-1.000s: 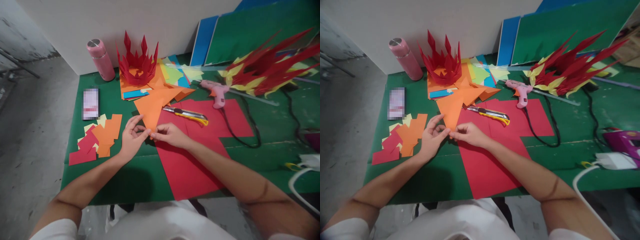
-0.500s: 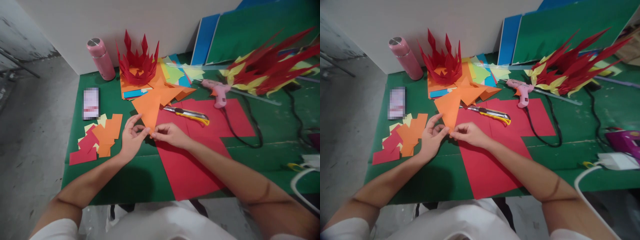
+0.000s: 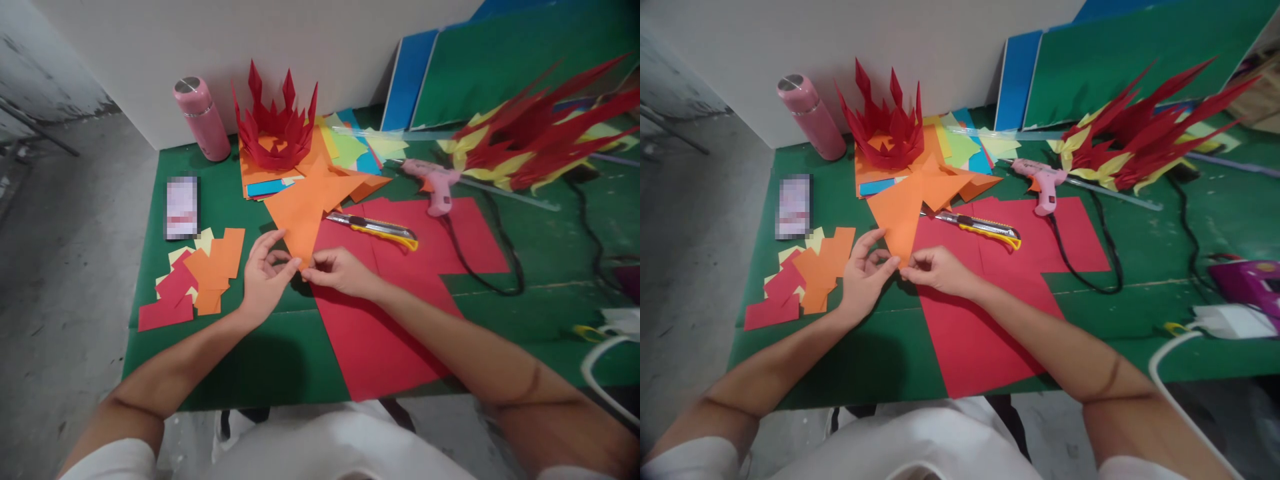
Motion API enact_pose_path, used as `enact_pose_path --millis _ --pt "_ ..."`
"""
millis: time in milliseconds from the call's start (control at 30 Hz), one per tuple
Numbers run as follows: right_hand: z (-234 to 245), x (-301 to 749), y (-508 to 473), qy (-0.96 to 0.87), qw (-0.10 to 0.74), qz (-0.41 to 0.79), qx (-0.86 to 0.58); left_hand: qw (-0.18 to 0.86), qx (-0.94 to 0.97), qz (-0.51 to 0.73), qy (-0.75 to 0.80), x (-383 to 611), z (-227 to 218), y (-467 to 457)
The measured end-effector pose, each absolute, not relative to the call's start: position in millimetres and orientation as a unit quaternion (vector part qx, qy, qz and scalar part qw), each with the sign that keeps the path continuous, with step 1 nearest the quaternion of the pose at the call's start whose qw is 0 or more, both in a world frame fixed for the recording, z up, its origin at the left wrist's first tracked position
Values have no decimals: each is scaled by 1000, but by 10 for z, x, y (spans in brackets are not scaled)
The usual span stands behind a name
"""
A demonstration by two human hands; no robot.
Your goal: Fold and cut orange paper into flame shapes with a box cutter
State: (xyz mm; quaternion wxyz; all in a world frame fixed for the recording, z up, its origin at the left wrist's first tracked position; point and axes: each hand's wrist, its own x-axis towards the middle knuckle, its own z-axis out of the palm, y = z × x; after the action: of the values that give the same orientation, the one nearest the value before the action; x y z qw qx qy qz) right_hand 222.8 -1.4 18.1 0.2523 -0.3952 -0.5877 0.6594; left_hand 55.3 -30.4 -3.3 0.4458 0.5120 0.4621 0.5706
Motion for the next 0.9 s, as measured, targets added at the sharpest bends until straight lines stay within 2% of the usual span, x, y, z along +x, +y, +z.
enact_pose_path --millis 233,467,600,900 --pt "145 2251 -26 -589 249 669 -378 422 557 548 459 541 12 -321" --pt "107 2276 28 -507 372 667 -400 435 590 519 440 495 39 -316" --pt "84 2305 52 -496 364 660 -430 437 611 501 430 513 61 -354" --pt "93 2295 41 -502 373 669 -401 399 642 486 439 511 56 -376"
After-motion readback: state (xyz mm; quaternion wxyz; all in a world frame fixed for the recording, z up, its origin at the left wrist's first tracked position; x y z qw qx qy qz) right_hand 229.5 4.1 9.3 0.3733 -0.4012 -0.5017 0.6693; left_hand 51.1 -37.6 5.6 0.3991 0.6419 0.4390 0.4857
